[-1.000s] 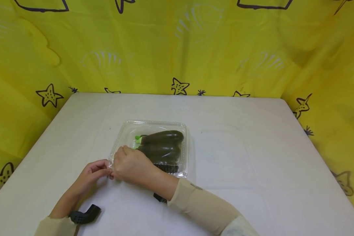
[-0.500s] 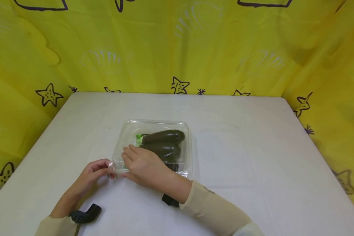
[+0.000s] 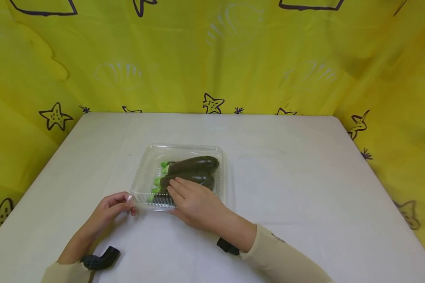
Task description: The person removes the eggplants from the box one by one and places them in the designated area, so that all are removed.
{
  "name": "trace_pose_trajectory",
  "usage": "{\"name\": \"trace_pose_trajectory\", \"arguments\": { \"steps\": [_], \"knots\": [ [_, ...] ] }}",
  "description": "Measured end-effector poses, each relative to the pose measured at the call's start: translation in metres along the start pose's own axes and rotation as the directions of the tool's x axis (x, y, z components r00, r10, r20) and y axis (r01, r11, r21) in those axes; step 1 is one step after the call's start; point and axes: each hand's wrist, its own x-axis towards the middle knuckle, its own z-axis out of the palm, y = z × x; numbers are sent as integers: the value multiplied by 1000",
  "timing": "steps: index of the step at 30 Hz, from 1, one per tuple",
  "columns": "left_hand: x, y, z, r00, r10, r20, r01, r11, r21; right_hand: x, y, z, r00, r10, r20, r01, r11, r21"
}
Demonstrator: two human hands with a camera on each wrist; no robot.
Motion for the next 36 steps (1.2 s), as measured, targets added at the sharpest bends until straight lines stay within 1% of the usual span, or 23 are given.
{"name": "trace_pose_trajectory", "arguments": {
  "steps": [4, 8, 12, 16, 22, 24, 27, 30, 32, 36],
  "knots": [
    [-1, 0, -1, 1000, 1, 7, -1, 1000, -11, -12, 3, -4, 1000, -9, 2, 9, 1000, 16],
    [0, 0, 0, 1000, -1, 11, 1, 1000, -12, -25, 7, -12, 1000, 20, 0, -20, 999, 44],
    [0, 1, 0, 1000, -3, 5, 3, 1000, -3, -37, 12, -20, 999, 45, -24, -43, 997, 59],
    [0, 2, 1, 1000, -15, -7, 15, 1000, 13, -46, 18, -26, 998, 34, -54, -31, 997, 64],
    [-1, 4, 2, 998, -58, -25, 59, 998, 36, -55, 26, -31, 996, 0, -91, 7, 997, 73],
    [-1, 4, 1, 997, -66, -30, 67, 997, 37, -56, 28, -32, 993, 0, -116, 11, 995, 97],
    [-1, 3, 1, 998, -64, -28, 65, 997, 31, -55, 35, -34, 981, 8, -192, 20, 989, 144],
    [-2, 3, 0, 999, -45, -14, 46, 999, 20, -51, 44, -38, 962, 40, -271, 23, 974, 227],
    [-2, 3, 0, 999, -32, -6, 32, 999, 11, -47, 51, -42, 949, 83, -304, 11, 956, 293],
    [-1, 3, 0, 1000, -25, -5, 25, 1000, 5, -41, 67, -48, 924, 175, -341, -16, 906, 422]
  ]
}}
